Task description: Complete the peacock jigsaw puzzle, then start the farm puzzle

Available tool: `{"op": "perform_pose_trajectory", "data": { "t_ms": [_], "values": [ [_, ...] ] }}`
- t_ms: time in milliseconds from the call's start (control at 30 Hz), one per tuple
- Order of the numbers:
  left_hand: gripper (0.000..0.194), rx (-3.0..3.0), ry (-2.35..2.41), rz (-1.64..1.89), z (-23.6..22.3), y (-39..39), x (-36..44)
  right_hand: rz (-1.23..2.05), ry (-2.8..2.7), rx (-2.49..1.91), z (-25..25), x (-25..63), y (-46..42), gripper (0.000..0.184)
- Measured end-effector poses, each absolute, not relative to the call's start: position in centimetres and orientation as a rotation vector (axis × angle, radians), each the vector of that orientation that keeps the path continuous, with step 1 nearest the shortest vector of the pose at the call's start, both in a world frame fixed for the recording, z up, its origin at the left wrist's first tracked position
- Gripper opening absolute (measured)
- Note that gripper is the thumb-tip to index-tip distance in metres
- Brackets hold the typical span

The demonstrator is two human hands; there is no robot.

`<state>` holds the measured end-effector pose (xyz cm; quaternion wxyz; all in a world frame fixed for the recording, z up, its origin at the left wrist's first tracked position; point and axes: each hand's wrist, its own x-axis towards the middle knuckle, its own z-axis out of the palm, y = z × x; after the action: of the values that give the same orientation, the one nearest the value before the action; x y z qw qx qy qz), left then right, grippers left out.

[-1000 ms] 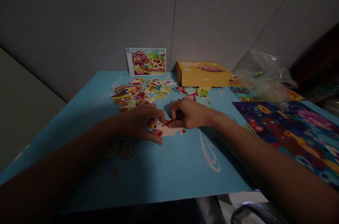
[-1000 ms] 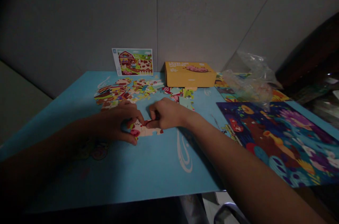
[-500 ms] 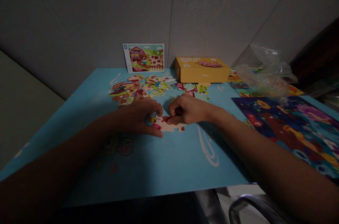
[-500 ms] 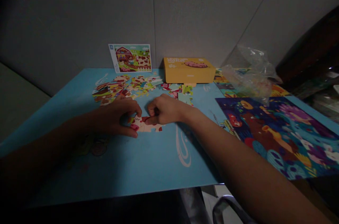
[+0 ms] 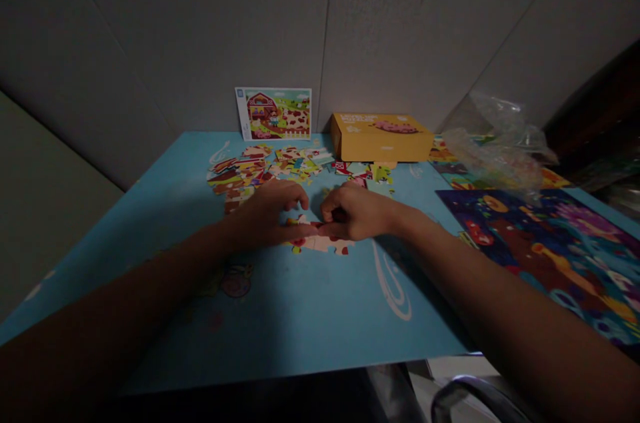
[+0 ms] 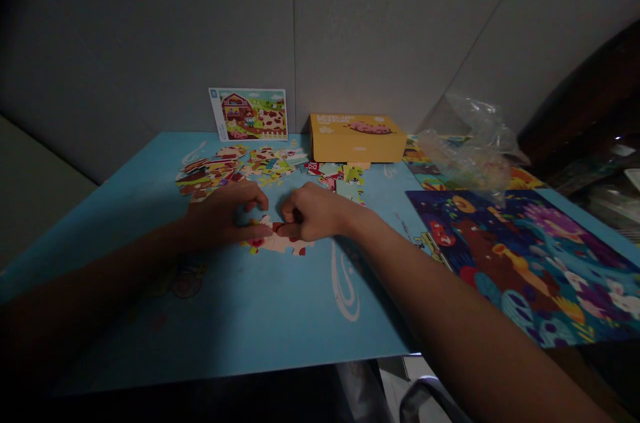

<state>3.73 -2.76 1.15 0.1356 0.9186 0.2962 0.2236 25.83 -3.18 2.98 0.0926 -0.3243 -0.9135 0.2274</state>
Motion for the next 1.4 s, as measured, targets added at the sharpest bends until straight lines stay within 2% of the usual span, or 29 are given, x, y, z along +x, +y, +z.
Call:
{"op": "perform_pose_trajectory", "data": {
  "t_ms": [67, 167, 333, 467, 600, 733, 867, 1000, 1067, 1200, 1400],
  "values": [
    [0.02, 2.635, 0.921, 0.764, 0.7, -2.7, 4.2, 0.639, -2.714, -0.96, 3.0, 25.9, -3.2, 0.021],
    [0.01, 2.74, 0.873, 0.714, 0.3, -2.7, 4.7, 0.62, -2.702, -0.976, 3.0, 25.8, -3.3, 0.018],
    [0.011, 2.794, 0.598, 0.741, 0.4, -3.0, 4.7, 0.653, -2.69, -0.976, 3.1, 25.8, -3.4, 0.017],
    [0.012, 2.775, 0.444, 0.749, 0.9, -3.2, 4.1, 0.398, -2.657, -1.216, 4.2, 26.6, -3.1, 0.012],
    [0.011, 2.758, 0.432, 0.64, 1.5, -3.6, 3.6, -0.054, -2.159, -1.918, 5.7, 28.6, -2.6, 0.029],
    [0.01, 2.743, 0.452, 0.611, 1.6, -4.0, 3.4, -0.041, -1.919, -2.345, 5.6, 29.9, -2.6, 0.063],
    [0.012, 2.731, 0.473, 0.61, 1.7, -4.1, 3.5, 0.121, -2.013, -2.419, 4.5, 29.6, -2.7, 0.058],
    [0.014, 2.755, 0.502, 0.579, 1.5, -3.9, 3.6, 0.078, -1.934, -2.355, 4.0, 29.4, -2.3, 0.055],
    [0.018, 2.76, 0.517, 0.595, 1.3, -3.7, 3.6, 0.009, -1.879, -2.284, 4.0, 29.5, -2.1, 0.049],
    [0.041, 2.773, 0.525, 0.628, 1.2, -3.3, 3.7, -0.051, -1.771, -2.129, 3.8, 30.1, -1.5, 0.033],
    [0.073, 2.821, 0.657, 0.498, 1.3, -3.6, 3.4, 0.127, -1.569, -1.779, 3.7, 30.3, -0.8, 0.022]
  ]
}}
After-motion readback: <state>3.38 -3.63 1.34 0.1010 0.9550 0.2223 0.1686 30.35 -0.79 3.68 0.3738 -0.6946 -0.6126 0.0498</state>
